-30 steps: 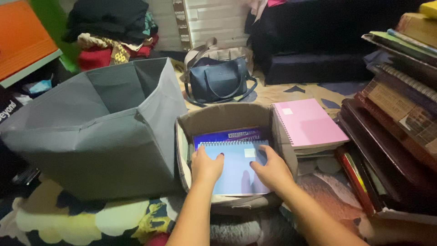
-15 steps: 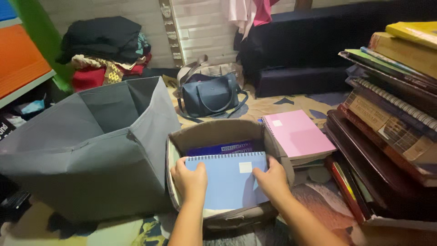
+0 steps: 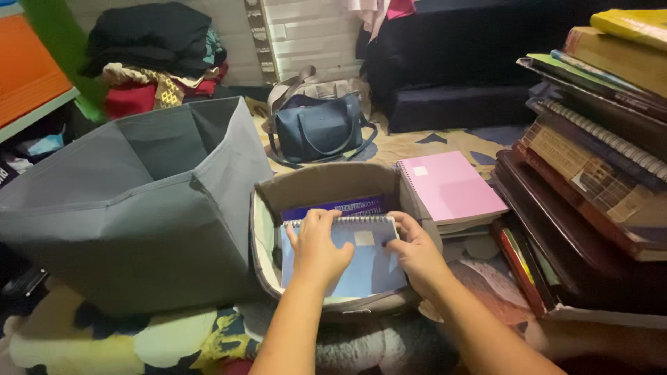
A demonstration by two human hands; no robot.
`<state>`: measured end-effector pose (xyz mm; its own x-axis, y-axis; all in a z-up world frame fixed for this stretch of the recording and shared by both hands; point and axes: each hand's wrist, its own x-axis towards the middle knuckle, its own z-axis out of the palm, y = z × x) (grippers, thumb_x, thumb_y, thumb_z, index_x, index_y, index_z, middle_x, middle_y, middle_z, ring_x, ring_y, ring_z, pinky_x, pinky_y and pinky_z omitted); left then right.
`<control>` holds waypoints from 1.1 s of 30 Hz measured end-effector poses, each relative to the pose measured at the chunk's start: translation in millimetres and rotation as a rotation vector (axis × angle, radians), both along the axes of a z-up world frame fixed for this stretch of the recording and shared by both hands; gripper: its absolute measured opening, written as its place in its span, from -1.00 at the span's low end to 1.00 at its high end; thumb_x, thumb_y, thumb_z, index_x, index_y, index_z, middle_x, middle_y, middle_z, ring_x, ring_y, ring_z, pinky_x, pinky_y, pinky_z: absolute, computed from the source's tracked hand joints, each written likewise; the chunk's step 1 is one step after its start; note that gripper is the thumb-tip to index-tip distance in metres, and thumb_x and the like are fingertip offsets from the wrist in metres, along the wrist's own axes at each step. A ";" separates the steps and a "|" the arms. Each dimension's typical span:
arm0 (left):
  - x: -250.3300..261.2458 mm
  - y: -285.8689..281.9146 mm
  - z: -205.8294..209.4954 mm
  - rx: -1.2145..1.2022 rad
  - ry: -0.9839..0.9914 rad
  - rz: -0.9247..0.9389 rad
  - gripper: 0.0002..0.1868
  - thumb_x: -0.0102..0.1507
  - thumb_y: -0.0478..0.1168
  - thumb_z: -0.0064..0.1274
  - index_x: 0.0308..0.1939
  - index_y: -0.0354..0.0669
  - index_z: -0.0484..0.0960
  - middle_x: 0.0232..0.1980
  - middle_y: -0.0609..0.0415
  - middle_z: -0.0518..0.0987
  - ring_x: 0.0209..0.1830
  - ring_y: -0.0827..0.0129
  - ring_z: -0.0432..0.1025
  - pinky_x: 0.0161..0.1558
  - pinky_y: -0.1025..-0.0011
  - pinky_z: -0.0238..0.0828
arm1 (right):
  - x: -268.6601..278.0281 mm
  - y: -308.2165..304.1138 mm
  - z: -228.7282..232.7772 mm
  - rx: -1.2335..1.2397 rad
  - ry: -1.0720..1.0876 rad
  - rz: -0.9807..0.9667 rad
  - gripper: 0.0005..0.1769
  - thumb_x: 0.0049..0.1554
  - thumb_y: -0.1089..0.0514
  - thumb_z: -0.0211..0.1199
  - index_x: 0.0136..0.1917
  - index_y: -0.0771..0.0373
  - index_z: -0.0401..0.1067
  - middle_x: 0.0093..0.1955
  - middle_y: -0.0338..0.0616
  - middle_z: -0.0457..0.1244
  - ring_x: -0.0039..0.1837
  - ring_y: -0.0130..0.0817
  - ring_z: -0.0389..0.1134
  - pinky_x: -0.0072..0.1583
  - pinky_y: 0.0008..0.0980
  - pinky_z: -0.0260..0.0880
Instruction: The person removes notebooks and books from a gray fabric storage bin and places them onto a stack on a nearby table. The person handles each item one at a time, including a yellow Bible, a green notebook, and several spiral-bound notebooks.
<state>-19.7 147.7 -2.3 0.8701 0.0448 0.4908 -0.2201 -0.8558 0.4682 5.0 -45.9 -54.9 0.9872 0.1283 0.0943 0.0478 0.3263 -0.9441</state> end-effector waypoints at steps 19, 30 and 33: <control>0.1 13.1 80.3 -1.023 0.012 -0.064 -0.66 0.32 -0.03 0.24 -0.08 -0.27 0.70 -0.32 0.10 0.48 -0.37 0.32 0.20 -0.27 0.21 0.09 | -12.2 -1.3 27.4 0.157 -0.010 0.083 -0.37 0.14 0.22 0.26 0.45 0.23 0.18 0.24 -0.15 0.32 0.20 -0.37 0.34 0.22 -0.27 0.35; 38.0 -77.6 62.9 -1.569 0.072 -0.193 -0.63 0.30 -0.14 0.04 0.09 -0.32 0.58 -0.05 0.02 0.63 -0.05 0.34 0.47 0.02 0.36 0.40 | -19.4 -56.5 23.0 0.719 -0.006 0.110 -0.61 0.36 0.18 0.25 0.35 0.40 0.28 0.18 0.07 0.28 0.17 -0.03 0.32 0.14 0.04 0.32; 33.9 -114.3 60.6 -1.359 0.048 -0.342 -0.46 0.16 -0.29 0.00 0.25 -0.26 0.46 0.03 0.01 0.61 0.01 0.30 0.49 0.06 0.35 0.40 | -9.0 -77.7 25.5 0.825 0.220 -0.196 -0.60 0.17 0.25 0.15 0.29 0.30 0.33 0.20 -0.06 0.33 0.26 -0.20 0.38 0.34 -0.10 0.37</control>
<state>14.2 33.4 58.3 0.9487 0.2405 0.2052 -0.2833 0.3589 0.8894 -4.0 -123.6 -29.4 0.9911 -0.0705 -0.1131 0.0189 0.9143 -0.4047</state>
